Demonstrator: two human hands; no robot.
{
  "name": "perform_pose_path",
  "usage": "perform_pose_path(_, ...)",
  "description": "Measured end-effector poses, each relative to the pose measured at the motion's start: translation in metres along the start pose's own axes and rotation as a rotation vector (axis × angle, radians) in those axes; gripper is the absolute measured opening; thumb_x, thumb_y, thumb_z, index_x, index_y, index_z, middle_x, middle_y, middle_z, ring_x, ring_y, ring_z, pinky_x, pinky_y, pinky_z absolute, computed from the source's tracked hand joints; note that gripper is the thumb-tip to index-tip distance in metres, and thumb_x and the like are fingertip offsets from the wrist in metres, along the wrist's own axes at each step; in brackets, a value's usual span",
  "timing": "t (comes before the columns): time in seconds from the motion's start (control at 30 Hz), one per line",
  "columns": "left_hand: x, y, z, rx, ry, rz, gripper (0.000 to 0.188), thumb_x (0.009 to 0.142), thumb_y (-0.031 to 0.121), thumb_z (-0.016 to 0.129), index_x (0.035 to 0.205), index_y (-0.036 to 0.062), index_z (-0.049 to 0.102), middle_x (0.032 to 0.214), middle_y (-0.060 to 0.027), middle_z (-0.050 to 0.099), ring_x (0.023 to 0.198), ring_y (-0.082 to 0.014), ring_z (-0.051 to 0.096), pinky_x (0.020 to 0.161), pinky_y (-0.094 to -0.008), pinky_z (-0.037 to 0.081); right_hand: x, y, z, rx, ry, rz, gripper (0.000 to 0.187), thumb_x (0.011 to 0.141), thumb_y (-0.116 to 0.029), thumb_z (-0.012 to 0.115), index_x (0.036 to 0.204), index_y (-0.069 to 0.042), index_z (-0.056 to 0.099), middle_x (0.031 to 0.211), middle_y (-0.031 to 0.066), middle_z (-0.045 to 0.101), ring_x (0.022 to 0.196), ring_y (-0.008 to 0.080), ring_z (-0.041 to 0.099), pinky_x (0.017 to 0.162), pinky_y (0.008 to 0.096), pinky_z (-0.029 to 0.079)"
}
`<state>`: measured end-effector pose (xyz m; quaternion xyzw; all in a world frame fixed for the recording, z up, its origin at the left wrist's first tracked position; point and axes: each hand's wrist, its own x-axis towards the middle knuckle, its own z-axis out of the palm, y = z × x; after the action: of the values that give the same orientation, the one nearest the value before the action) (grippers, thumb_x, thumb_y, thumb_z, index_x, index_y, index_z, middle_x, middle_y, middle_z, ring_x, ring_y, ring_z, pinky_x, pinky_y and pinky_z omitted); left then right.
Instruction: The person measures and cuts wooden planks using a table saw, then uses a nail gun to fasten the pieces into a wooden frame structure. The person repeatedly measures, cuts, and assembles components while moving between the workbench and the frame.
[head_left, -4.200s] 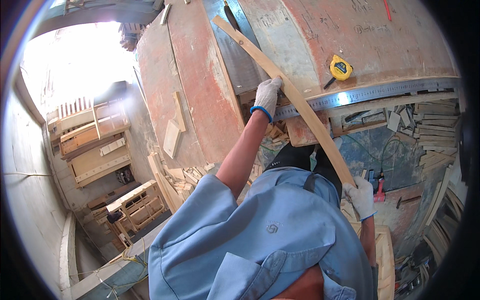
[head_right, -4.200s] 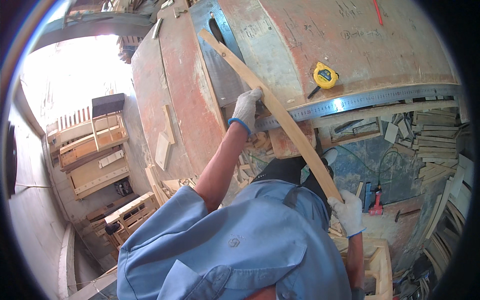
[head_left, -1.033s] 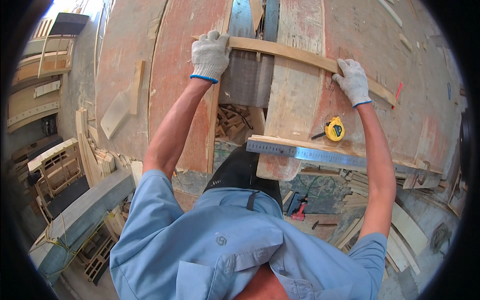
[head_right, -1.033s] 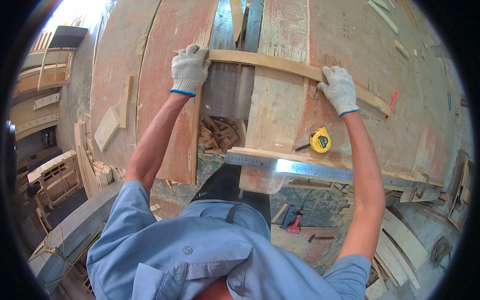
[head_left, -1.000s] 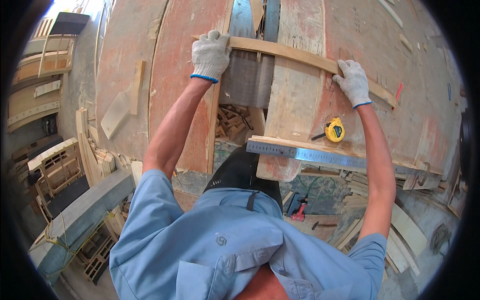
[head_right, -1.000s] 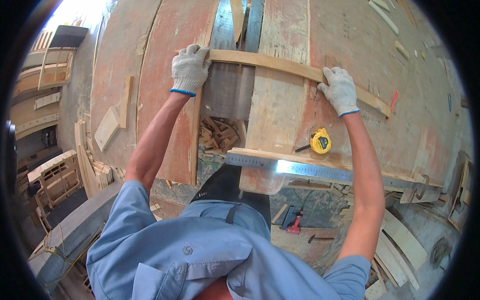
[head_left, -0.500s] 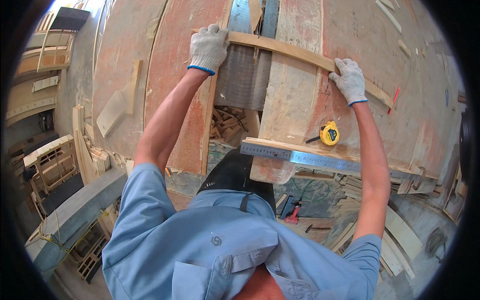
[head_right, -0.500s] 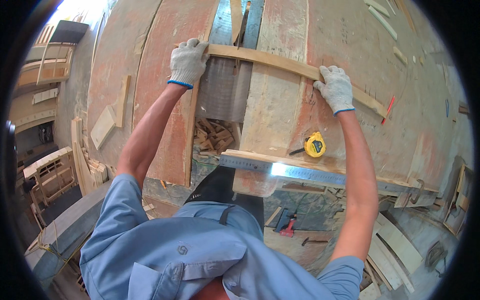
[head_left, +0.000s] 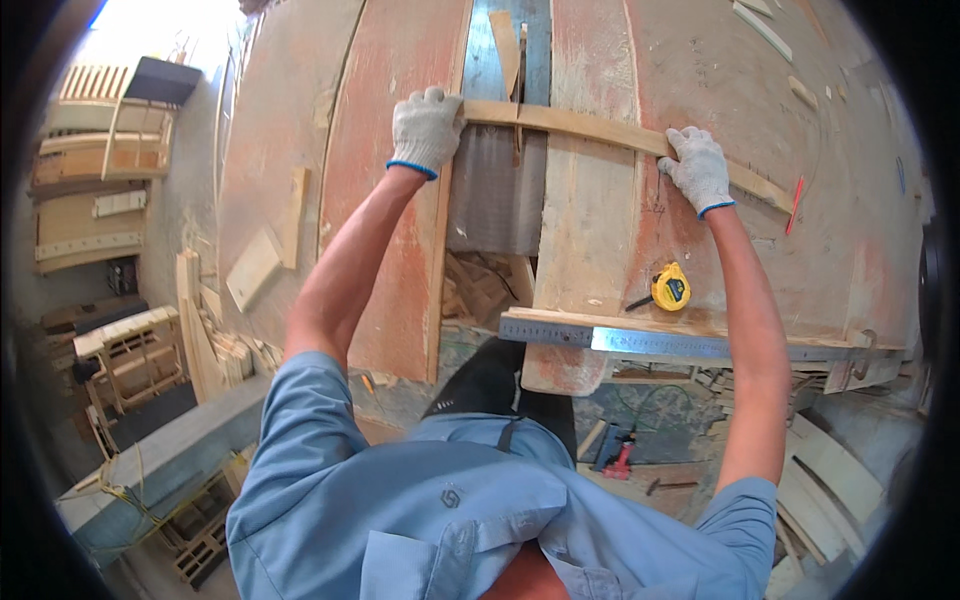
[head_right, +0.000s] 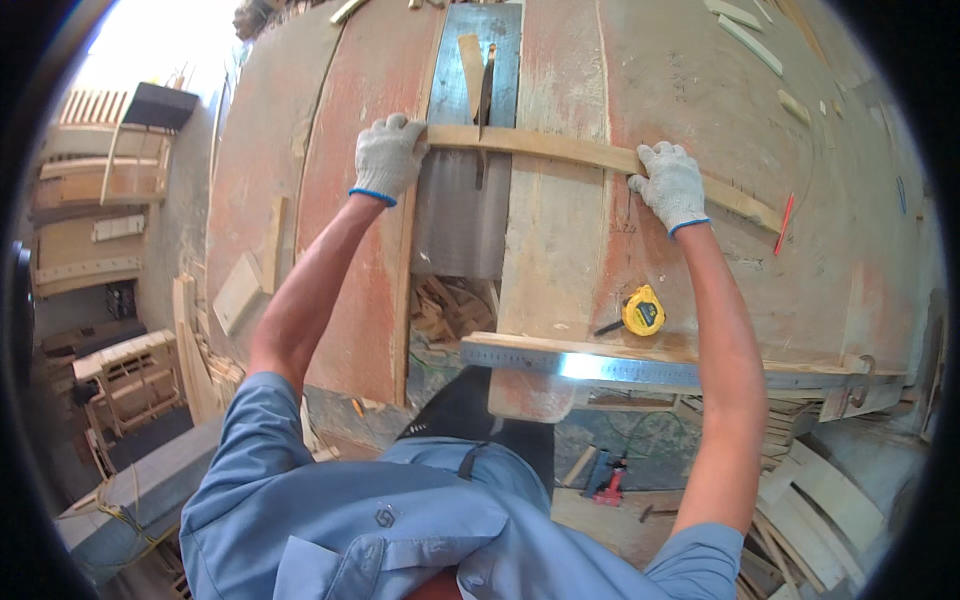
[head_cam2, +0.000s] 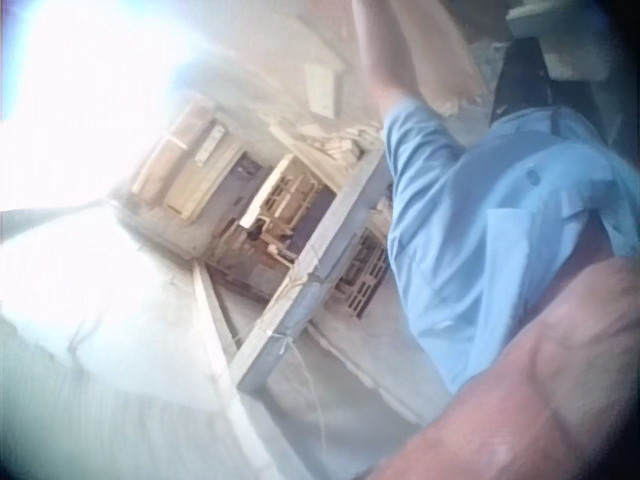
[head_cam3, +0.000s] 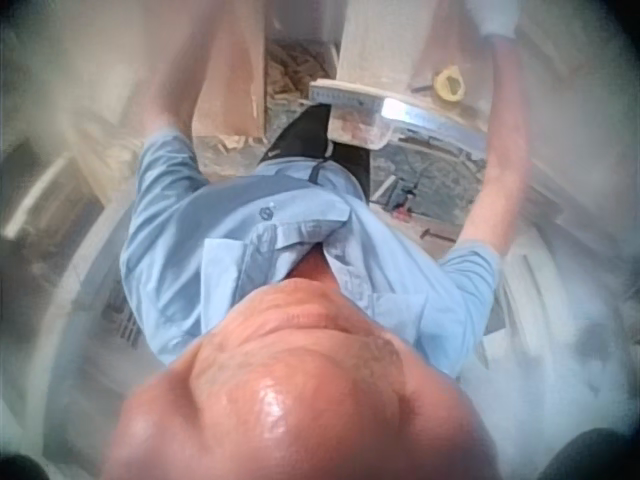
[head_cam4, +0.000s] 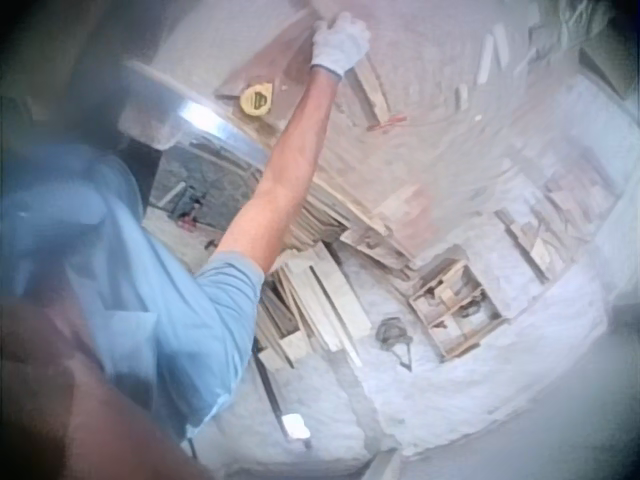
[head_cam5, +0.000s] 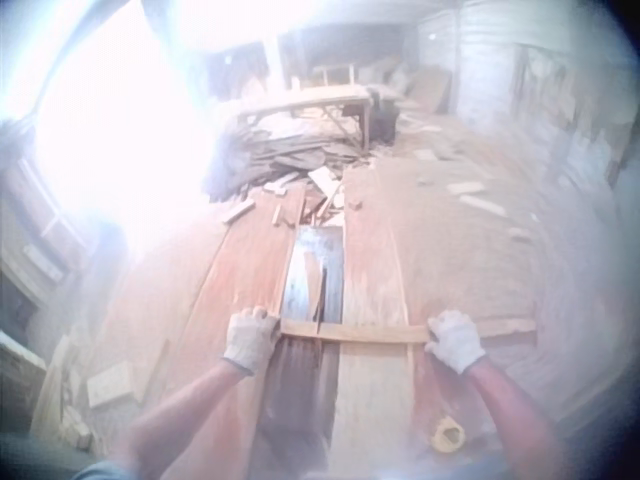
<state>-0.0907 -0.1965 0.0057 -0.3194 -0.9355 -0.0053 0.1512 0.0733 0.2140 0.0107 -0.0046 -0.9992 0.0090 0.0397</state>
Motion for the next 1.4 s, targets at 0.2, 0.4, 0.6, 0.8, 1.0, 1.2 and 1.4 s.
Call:
perform_pose_path(0.2, 0.012, -0.006, 0.005, -0.045, 0.079, 0.071, 0.019, 0.084, 0.027, 0.072, 0.1, 0.0171, 0.073, 0.098, -0.0076, 0.068, 0.093, -0.0312, 0.066, 0.078, -0.0464, 0.051, 0.001, 0.004, 0.002, 0.056, 0.038, 0.03, 0.041, 0.079, -0.033, 0.077, 0.111, -0.009, 0.068, 0.102, 0.0117, 0.064, 0.104, 0.0321, 0.061, 0.089, 0.0457, 0.05)
perform_pose_path(0.4, 0.015, -0.038, 0.007, 0.003, 0.013, 0.077, 0.017, 0.085, 0.027, 0.069, 0.097, 0.0166, 0.072, 0.094, -0.0089, 0.069, 0.089, -0.0314, 0.067, 0.08, -0.0464, 0.049, -0.007, 0.002, 0.012, 0.103, 0.123, 0.141, 0.043, 0.08, -0.035, 0.077, 0.113, -0.009, 0.067, 0.104, 0.011, 0.064, 0.103, 0.0322, 0.06, 0.089, 0.0453, 0.049)
perform_pose_path(0.6, 0.012, -0.077, -0.004, 0.157, -0.223, -0.174, 0.032, 0.087, 0.038, 0.067, 0.105, 0.0128, 0.073, 0.101, -0.0142, 0.072, 0.098, -0.0335, 0.069, 0.089, -0.0478, 0.051, -0.033, 0.015, 0.041, 0.123, 0.388, 0.166, 0.048, 0.081, -0.036, 0.077, 0.119, -0.009, 0.066, 0.106, 0.0092, 0.063, 0.104, 0.0311, 0.06, 0.09, 0.0451, 0.048)
perform_pose_path(0.8, 0.109, -0.074, 0.0, -0.181, -0.261, -0.389, 0.052, 0.088, 0.049, 0.061, 0.107, 0.0024, 0.075, 0.106, -0.0239, 0.073, 0.105, -0.0368, 0.07, 0.094, -0.0464, 0.052, -0.036, 0.006, 0.038, 0.181, 0.39, 0.193, 0.051, 0.079, -0.037, 0.078, 0.12, -0.01, 0.065, 0.106, 0.0077, 0.064, 0.105, 0.0285, 0.06, 0.089, 0.0442, 0.048)
perform_pose_path(1.0, 0.244, -0.075, 0.037, -0.193, -0.439, -0.35, 0.058, 0.086, 0.054, 0.064, 0.105, 0.0007, 0.076, 0.099, -0.0248, 0.074, 0.095, -0.0345, 0.073, 0.08, -0.0448, 0.055, -0.032, 0.008, 0.042, 0.25, 0.415, 0.214, 0.049, 0.079, -0.036, 0.077, 0.119, -0.01, 0.065, 0.107, 0.0077, 0.063, 0.106, 0.0276, 0.06, 0.09, 0.0426, 0.048)
perform_pose_path(1.2, 0.294, -0.02, 0.026, -0.208, -0.601, -0.434, 0.058, 0.085, 0.055, 0.071, 0.107, 0.0009, 0.073, 0.088, -0.0103, 0.069, 0.076, -0.0218, 0.067, 0.064, -0.0401, 0.055, -0.033, 0.014, 0.049, 0.281, 0.426, 0.207, 0.052, 0.08, -0.037, 0.077, 0.121, -0.008, 0.065, 0.111, 0.0087, 0.063, 0.109, 0.0281, 0.059, 0.093, 0.0418, 0.048)
perform_pose_path(1.4, 0.299, 0.001, 0.044, -0.128, -0.713, -0.41, 0.064, 0.088, 0.056, 0.067, 0.119, -0.0002, 0.068, 0.095, -0.0136, 0.069, 0.077, -0.0236, 0.067, 0.064, -0.0393, 0.056, -0.034, 0.014, 0.049, 0.288, 0.386, 0.231, 0.053, 0.078, -0.038, 0.077, 0.121, -0.008, 0.065, 0.111, 0.0083, 0.063, 0.108, 0.0279, 0.059, 0.091, 0.0417, 0.048)
